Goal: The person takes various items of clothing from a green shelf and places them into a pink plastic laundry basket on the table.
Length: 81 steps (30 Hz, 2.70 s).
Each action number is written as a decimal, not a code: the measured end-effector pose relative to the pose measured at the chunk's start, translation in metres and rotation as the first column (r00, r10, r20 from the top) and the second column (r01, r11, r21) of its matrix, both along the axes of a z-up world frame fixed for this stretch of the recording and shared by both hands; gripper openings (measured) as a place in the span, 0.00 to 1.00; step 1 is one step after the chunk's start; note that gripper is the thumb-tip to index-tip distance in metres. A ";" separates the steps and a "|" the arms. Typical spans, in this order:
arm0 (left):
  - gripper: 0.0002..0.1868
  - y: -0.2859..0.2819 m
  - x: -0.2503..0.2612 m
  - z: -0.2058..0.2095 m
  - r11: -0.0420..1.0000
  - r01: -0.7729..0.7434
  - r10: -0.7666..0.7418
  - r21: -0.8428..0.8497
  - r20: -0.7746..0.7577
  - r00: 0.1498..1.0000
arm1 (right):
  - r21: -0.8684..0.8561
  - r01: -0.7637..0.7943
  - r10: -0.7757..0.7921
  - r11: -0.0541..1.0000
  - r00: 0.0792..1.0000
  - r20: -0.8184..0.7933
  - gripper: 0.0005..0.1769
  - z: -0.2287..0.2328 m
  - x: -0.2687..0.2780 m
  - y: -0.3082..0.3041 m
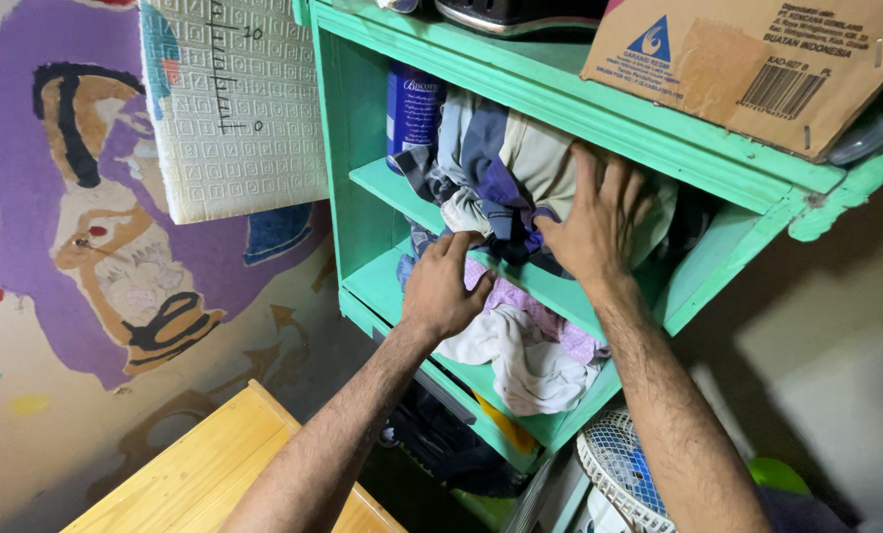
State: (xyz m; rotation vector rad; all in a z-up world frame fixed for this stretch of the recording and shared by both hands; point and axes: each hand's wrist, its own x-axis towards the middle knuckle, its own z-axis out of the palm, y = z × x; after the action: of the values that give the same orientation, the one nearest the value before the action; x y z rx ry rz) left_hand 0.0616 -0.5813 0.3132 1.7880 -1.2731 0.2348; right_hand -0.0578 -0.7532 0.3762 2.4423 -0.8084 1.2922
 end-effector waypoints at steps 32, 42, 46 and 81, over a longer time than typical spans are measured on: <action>0.66 -0.053 0.032 0.031 0.984 0.026 -0.130 -0.176 -0.616 0.777 | -0.131 -0.169 0.174 0.977 0.985 0.025 0.28 -0.014 -0.031 0.041; 0.26 -0.051 0.040 0.010 0.989 -0.041 -0.058 -0.139 -0.643 0.763 | 0.297 -0.087 0.156 0.951 0.964 -0.218 0.67 0.007 -0.033 0.040; 0.25 -0.044 0.043 0.005 0.975 0.063 -0.197 -0.214 -0.694 0.693 | 0.263 -0.159 0.209 0.952 0.962 -0.175 0.55 -0.003 -0.030 0.030; 0.31 -0.012 0.069 0.012 0.897 0.333 -0.437 -0.291 -0.699 0.566 | 0.110 -0.434 0.443 0.894 0.893 -0.077 0.48 -0.031 -0.027 0.036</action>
State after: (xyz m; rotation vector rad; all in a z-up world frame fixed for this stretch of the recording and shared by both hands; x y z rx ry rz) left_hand 0.1305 -0.5936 0.3251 1.2067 -0.9464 -0.6277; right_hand -0.0851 -0.7172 0.3451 2.8485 -0.2961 1.2778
